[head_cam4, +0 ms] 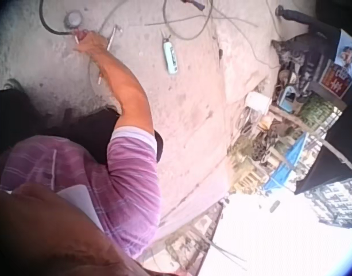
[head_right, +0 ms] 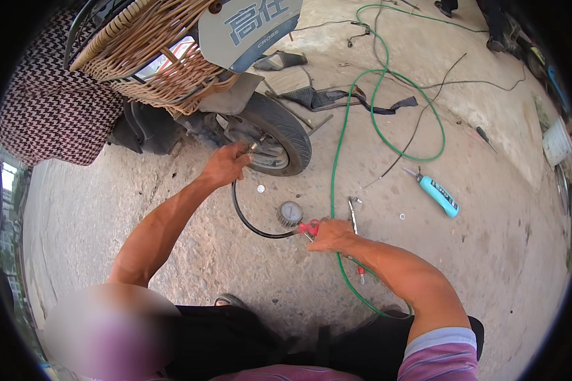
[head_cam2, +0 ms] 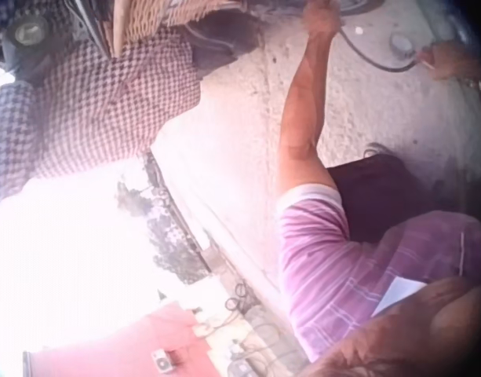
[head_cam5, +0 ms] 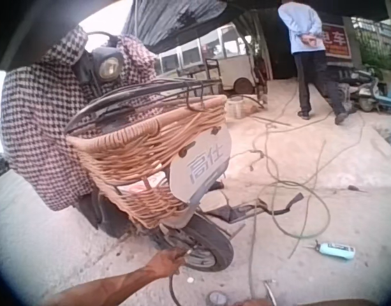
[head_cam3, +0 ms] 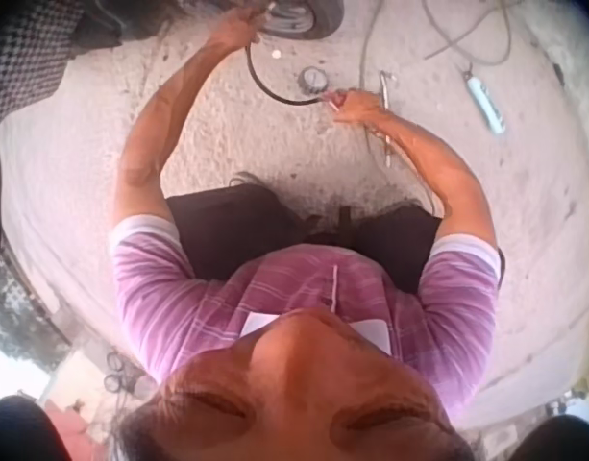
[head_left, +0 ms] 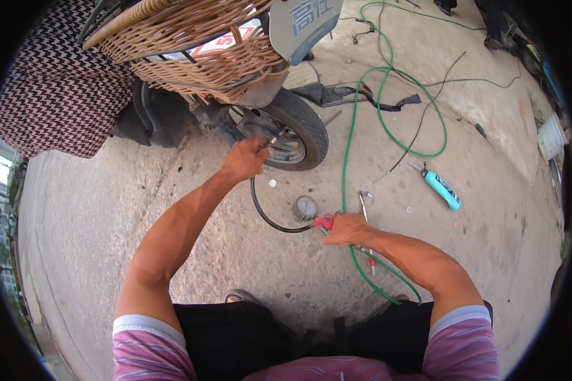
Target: The person inflates the front tire of a scooter using a portable air compressor and pressure gauge. After inflating, they remove the hose, replace the valve cap, and wash their hands in a basin of water.
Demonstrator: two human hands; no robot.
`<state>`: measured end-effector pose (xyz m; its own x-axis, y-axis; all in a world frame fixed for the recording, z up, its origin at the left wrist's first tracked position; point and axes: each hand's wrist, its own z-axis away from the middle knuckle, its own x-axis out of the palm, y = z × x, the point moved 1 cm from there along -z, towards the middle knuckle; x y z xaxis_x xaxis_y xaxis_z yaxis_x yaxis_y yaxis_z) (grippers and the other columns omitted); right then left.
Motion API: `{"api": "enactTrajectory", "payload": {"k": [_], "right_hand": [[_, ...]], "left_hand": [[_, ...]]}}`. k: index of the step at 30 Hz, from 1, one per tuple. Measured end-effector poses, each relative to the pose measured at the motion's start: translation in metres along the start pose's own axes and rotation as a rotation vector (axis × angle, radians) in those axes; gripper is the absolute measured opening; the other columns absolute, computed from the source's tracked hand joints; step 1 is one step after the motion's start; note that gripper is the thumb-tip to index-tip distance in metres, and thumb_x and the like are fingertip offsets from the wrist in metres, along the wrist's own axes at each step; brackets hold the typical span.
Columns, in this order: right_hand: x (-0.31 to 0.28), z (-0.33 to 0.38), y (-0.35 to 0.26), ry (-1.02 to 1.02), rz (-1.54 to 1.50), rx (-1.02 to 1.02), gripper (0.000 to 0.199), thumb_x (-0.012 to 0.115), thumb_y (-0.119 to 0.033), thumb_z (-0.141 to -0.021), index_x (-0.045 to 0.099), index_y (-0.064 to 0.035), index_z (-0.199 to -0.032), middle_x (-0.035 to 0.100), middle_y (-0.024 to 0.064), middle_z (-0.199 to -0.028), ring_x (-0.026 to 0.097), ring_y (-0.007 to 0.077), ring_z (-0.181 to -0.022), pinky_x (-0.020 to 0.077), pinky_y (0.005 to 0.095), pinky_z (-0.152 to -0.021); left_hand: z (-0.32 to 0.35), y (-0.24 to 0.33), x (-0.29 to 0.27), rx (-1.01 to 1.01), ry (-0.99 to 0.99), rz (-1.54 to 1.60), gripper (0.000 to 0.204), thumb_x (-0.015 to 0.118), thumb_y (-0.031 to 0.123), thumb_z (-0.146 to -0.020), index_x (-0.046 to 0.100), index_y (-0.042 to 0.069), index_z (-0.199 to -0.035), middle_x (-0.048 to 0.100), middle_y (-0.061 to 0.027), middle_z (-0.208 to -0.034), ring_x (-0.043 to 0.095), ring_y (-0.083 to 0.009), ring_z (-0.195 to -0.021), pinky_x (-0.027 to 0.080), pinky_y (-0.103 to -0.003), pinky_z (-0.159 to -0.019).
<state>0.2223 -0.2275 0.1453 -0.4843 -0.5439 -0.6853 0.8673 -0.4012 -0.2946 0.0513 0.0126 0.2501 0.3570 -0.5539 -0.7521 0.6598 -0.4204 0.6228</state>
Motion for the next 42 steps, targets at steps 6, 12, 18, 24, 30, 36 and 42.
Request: {"api": "enactTrajectory", "payload": {"k": [6, 12, 18, 24, 30, 36, 42], "right_hand": [[-0.054, 0.023, 0.005, 0.073, 0.085, -0.025, 0.068, 0.066, -0.052, -0.063, 0.065, 0.0048, -0.101, 0.069, 0.0197, -0.097, 0.067, 0.0327, -0.093, 0.0512, 0.0403, -0.083], [-0.083, 0.040, 0.023, 0.101, 0.099, -0.023, 0.069, 0.066, -0.051, -0.064, 0.062, 0.0058, -0.102, 0.069, 0.0197, -0.094, 0.067, 0.0327, -0.091, 0.0512, 0.0402, -0.081], [-0.067, 0.030, 0.027, 0.125, 0.054, -0.042, 0.071, 0.067, -0.051, -0.063, 0.060, 0.0048, -0.106, 0.068, 0.0189, -0.097, 0.066, 0.0332, -0.091, 0.0513, 0.0403, -0.082], [-0.075, 0.030, 0.028, 0.182, 0.001, -0.005, 0.071, 0.069, -0.053, -0.062, 0.059, 0.0037, -0.104, 0.067, 0.0185, -0.097, 0.066, 0.0332, -0.093, 0.0515, 0.0400, -0.082], [-0.078, 0.024, 0.033, 0.225, 0.003, -0.062, 0.070, 0.071, -0.051, -0.062, 0.058, 0.0031, -0.104, 0.067, 0.0188, -0.095, 0.066, 0.0326, -0.092, 0.0516, 0.0399, -0.082], [-0.056, 0.003, 0.029, 0.250, 0.024, -0.107, 0.072, 0.071, -0.053, -0.061, 0.059, 0.0022, -0.106, 0.067, 0.0185, -0.097, 0.065, 0.0324, -0.092, 0.0514, 0.0404, -0.082], [-0.069, -0.016, 0.018, 0.113, -0.073, -0.156, 0.072, 0.069, -0.064, -0.064, 0.064, -0.0021, -0.102, 0.067, 0.0153, -0.099, 0.064, 0.0311, -0.093, 0.0502, 0.0398, -0.080]], "left_hand": [[-0.020, -0.005, -0.002, 0.059, 0.021, -0.154, 0.032, 0.060, 0.029, -0.089, 0.060, -0.002, -0.099, 0.064, -0.0183, -0.079, 0.067, -0.0268, -0.067, 0.050, -0.040, -0.067], [-0.013, 0.014, -0.002, -0.018, -0.021, 0.015, 0.031, 0.060, 0.026, -0.088, 0.061, -0.004, -0.097, 0.065, -0.0209, -0.079, 0.067, -0.0287, -0.066, 0.050, -0.040, -0.068], [-0.035, -0.020, 0.006, -0.085, -0.108, 0.232, 0.031, 0.061, 0.028, -0.089, 0.058, -0.003, -0.095, 0.062, -0.0123, -0.076, 0.062, -0.0188, -0.057, 0.049, -0.036, -0.062], [-0.030, -0.015, 0.020, 0.211, 0.299, -0.255, 0.028, 0.060, 0.024, -0.088, 0.060, -0.003, -0.091, 0.061, -0.0173, -0.073, 0.064, -0.0253, -0.058, 0.050, -0.038, -0.063], [-0.026, 0.001, 0.011, -0.133, -0.038, 0.242, 0.029, 0.061, 0.026, -0.090, 0.059, -0.002, -0.083, 0.060, -0.0109, -0.070, 0.059, -0.0200, -0.055, 0.046, -0.035, -0.058], [-0.026, 0.003, 0.011, -0.195, -0.088, 0.352, 0.027, 0.060, 0.026, -0.091, 0.060, 0.000, -0.084, 0.059, -0.0057, -0.070, 0.052, -0.0142, -0.051, 0.041, -0.032, -0.051], [-0.027, -0.011, 0.014, -0.173, -0.050, 0.398, 0.029, 0.060, 0.026, -0.090, 0.061, -0.002, -0.085, 0.060, -0.0072, -0.071, 0.054, -0.0152, -0.054, 0.044, -0.033, -0.053]]}}
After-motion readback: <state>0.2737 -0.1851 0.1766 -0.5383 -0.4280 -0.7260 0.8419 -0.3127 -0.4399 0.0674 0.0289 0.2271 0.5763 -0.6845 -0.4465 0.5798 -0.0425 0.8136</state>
